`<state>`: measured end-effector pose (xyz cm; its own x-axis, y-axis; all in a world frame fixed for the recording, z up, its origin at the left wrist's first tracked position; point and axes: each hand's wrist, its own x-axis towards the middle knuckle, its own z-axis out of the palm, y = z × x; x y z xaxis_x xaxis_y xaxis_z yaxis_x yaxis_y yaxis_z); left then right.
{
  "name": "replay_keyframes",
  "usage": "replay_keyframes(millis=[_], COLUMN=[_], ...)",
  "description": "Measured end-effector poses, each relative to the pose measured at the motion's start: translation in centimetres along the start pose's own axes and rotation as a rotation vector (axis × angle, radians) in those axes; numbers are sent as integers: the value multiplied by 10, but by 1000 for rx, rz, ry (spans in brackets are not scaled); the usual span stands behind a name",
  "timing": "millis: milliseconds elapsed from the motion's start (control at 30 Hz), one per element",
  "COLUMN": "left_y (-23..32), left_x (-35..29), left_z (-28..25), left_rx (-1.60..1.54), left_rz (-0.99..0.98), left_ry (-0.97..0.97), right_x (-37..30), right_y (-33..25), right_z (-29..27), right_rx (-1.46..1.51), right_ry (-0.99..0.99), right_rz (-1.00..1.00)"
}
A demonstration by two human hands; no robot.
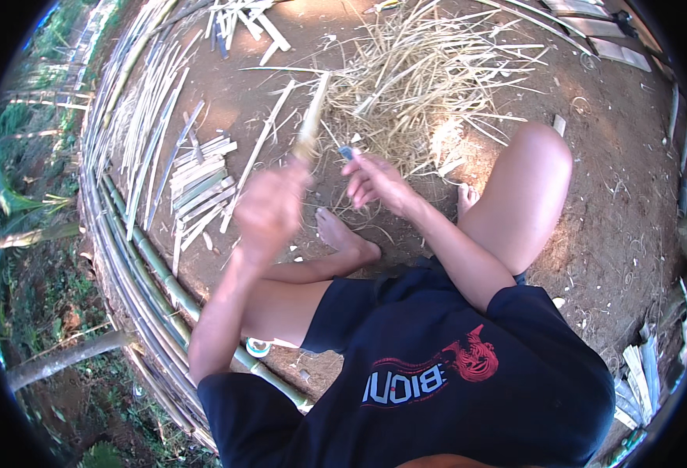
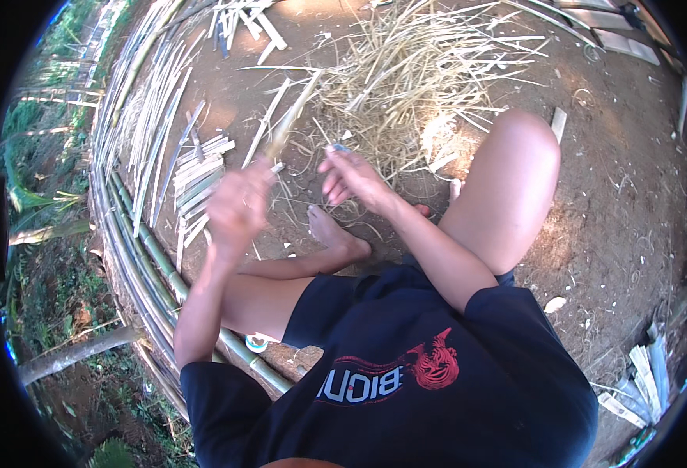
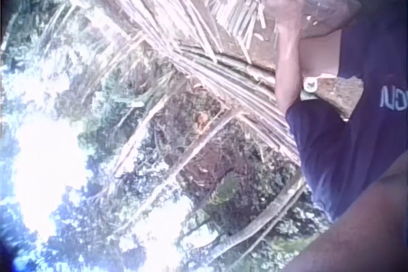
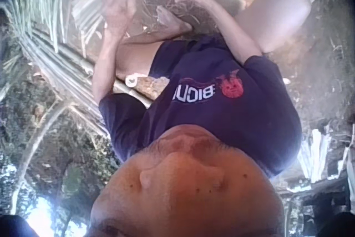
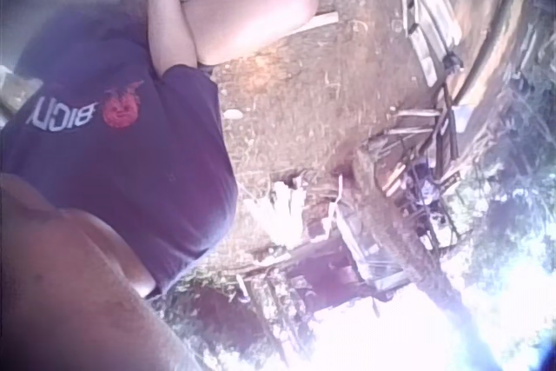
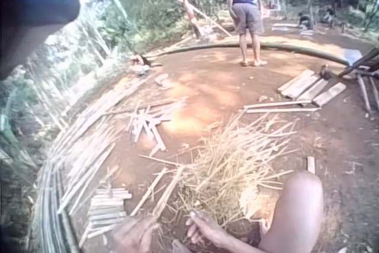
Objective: The person sits on the ground and uses a machete to split long bamboo poles into thin strips. They hold the bamboo with one hand and strike it with the machete in the other, creating a pile of processed strips.
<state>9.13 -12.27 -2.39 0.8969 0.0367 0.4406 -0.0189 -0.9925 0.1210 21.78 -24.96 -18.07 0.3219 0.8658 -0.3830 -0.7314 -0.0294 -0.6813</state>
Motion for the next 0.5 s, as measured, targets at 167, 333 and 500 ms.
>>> replay_keyframes(millis=[167,333,500], left_y=[-56,-78,-85], left_x=[66,63,59], left_z=[-88,-140,-126], left_rx=[-285,-371,-424], left_rz=[-622,-663,-761], left_ry=[599,711,639], right_x=[52,21,38], right_y=[92,141,147], right_z=[-89,-105,-134], right_rx=[-950,-1531,-1734], right_ry=[542,333,167], right_rz=[-68,371,419])
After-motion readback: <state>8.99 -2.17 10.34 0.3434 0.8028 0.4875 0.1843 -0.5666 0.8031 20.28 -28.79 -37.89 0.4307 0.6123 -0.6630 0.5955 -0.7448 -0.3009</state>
